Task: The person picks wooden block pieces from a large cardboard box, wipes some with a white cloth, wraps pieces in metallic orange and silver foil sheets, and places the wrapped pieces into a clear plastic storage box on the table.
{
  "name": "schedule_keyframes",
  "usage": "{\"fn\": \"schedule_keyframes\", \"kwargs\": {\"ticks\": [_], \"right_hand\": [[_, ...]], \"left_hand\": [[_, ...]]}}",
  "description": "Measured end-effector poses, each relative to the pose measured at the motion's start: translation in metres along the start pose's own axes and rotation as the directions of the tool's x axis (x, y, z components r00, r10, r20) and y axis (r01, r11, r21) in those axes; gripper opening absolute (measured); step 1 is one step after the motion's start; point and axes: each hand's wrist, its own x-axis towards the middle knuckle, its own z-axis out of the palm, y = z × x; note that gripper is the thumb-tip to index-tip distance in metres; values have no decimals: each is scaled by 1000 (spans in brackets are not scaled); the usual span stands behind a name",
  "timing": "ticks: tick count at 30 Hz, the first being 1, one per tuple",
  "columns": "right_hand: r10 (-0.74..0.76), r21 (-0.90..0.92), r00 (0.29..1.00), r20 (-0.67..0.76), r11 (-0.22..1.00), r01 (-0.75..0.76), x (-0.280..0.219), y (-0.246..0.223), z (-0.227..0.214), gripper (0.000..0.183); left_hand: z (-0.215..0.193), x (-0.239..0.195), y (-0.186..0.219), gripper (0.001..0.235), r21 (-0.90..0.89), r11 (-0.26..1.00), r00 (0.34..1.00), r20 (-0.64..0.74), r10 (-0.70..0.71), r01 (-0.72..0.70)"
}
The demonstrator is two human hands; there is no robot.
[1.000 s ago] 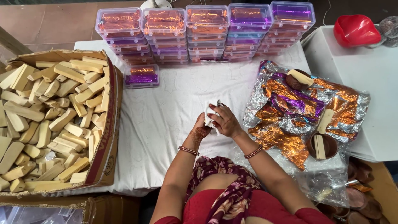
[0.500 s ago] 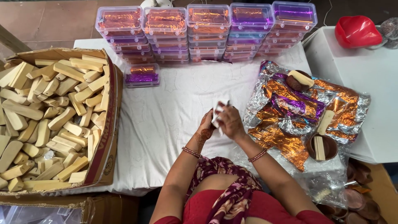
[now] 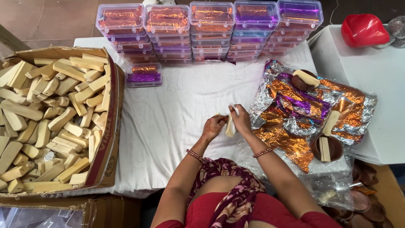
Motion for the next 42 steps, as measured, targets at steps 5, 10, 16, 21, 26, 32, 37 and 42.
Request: {"fn": "schedule_keyframes", "kwargs": {"ticks": [5, 10, 16, 21, 26, 32, 37, 42], "right_hand": [[-263, -107, 957, -124, 962, 251, 1, 12, 3, 29], [-352, 87, 935, -32, 931, 353, -38, -47, -13, 32], [-581, -282, 773, -254, 809, 515, -11, -57, -24, 33], [-364, 580, 909, -203, 704, 411, -32, -64, -17, 38], [-869, -330, 489, -69, 483, 811, -20, -35, -9, 41], [-505, -595, 852, -142, 731, 334, 19, -32, -42, 41], [196, -333, 887, 417, 942, -51, -55, -85, -42, 59], [62, -70, 959, 276, 997, -44, -53, -28, 15, 74]], "left_hand": [[-12, -16, 6, 66, 518, 855, 984, -136, 115, -28], [5, 8, -32, 74, 194, 962, 972, -168, -161, 193], [23, 21, -39, 51, -892, 394, 966, 151, -209, 224], [-9, 2, 17, 43, -975, -19, 895, 212, -393, 222], [22, 11, -34, 41, -912, 172, 878, 286, -384, 372], [12, 11, -75, 40, -766, 595, 935, 23, -355, 245], [48, 21, -160, 38, -798, 602, 949, -161, -273, 37], [37, -1, -110, 37, -811, 476, 858, 62, -509, 341]]}}
